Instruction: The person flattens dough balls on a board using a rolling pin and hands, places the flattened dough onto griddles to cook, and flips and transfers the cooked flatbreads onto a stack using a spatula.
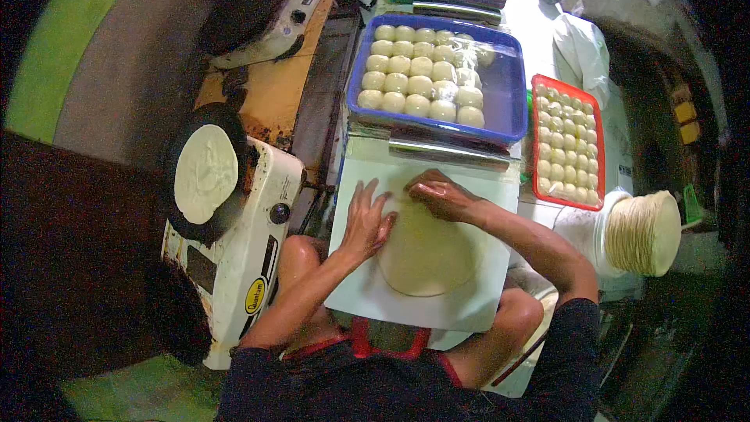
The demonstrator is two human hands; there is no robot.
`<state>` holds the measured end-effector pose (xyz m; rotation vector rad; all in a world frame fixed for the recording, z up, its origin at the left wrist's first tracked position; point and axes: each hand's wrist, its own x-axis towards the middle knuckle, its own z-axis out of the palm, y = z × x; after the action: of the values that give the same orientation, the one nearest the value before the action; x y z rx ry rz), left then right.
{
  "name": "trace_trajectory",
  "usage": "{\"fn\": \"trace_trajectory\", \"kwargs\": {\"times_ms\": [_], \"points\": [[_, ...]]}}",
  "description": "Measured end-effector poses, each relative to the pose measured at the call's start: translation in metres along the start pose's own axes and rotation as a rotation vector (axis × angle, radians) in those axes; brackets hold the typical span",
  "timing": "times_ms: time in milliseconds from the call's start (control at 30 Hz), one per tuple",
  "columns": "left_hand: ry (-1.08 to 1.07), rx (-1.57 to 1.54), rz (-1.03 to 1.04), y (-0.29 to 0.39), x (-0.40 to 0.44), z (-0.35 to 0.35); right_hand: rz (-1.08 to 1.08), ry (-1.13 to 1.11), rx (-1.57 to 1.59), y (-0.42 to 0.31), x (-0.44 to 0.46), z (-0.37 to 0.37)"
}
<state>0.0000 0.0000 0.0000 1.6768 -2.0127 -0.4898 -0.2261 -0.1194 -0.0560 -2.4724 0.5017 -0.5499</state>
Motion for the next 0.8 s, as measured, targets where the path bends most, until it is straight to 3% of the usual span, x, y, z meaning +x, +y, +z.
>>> {"fn": "trace_trajectory", "kwargs": {"times_ms": [67, 100, 200, 267, 300, 333, 367, 400, 433, 500, 567, 600, 633, 667, 700, 733, 800], "points": [[0.042, -0.008, 0.076, 0.012, -0.013, 0.001, 0.035, -0.197, 0.084, 0.002, 0.027, -0.033], [0.105, 0.082, 0.163, -0.029, 0.040, -0.013, 0.044, -0.281, 0.073, 0.015, 0.056, -0.053], [0.038, -0.051, 0.199, -0.001, 0.007, 0.004, 0.309, -0.834, -0.026, -0.006, 0.039, -0.103], [0.032, -0.128, 0.253, 0.010, -0.003, 0.011, 0.223, -1.030, 0.119, 0.000, 0.052, -0.117], [-0.020, -0.267, 0.014, 0.019, -0.007, 0.011, 0.184, -1.124, 0.192, -0.001, 0.054, -0.121], [-0.068, -0.397, -0.219, 0.028, -0.008, 0.007, 0.324, -0.966, 0.938, 0.014, 0.032, -0.110], [-0.113, -0.526, -0.449, 0.035, -0.007, 0.004, 0.429, -0.819, 1.053, 0.014, 0.014, -0.101], [0.039, -0.516, -0.371, 0.034, -0.006, 0.008, 0.535, -0.667, 1.164, 0.007, -0.003, -0.091], [0.015, -0.549, -0.376, 0.024, -0.007, 0.023, 0.638, -0.513, 1.265, 0.002, -0.010, -0.091], [-0.032, -0.625, -0.393, -0.007, -0.018, 0.065, 0.632, -0.689, 1.186, -0.018, -0.011, -0.114], [-0.293, -0.689, -0.431, -0.012, -0.029, 0.059, 0.657, -0.733, 1.220, -0.048, -0.020, -0.113], [-0.382, -0.718, -0.463, 0.001, -0.029, 0.043, 0.644, -0.785, 0.989, -0.055, -0.022, -0.110], [-0.473, -0.746, -0.503, 0.014, -0.036, 0.022, 0.766, -0.849, 0.934, -0.080, -0.014, -0.120], [-0.481, -1.058, -0.648, 0.029, -0.048, 0.008, 0.631, -0.831, 0.902, -0.095, -0.011, -0.119], [-0.598, -1.099, -0.565, 0.019, -0.060, 0.012, 0.499, -0.821, 0.862, -0.109, -0.004, -0.119], [-0.658, -1.120, -0.609, 0.024, -0.072, -0.007, 0.631, -0.895, 0.890, -0.140, 0.014, -0.128], [-0.706, -1.159, -0.631, 0.026, -0.097, -0.036, 0.609, -0.940, 0.844, -0.178, 0.040, -0.131]]}}
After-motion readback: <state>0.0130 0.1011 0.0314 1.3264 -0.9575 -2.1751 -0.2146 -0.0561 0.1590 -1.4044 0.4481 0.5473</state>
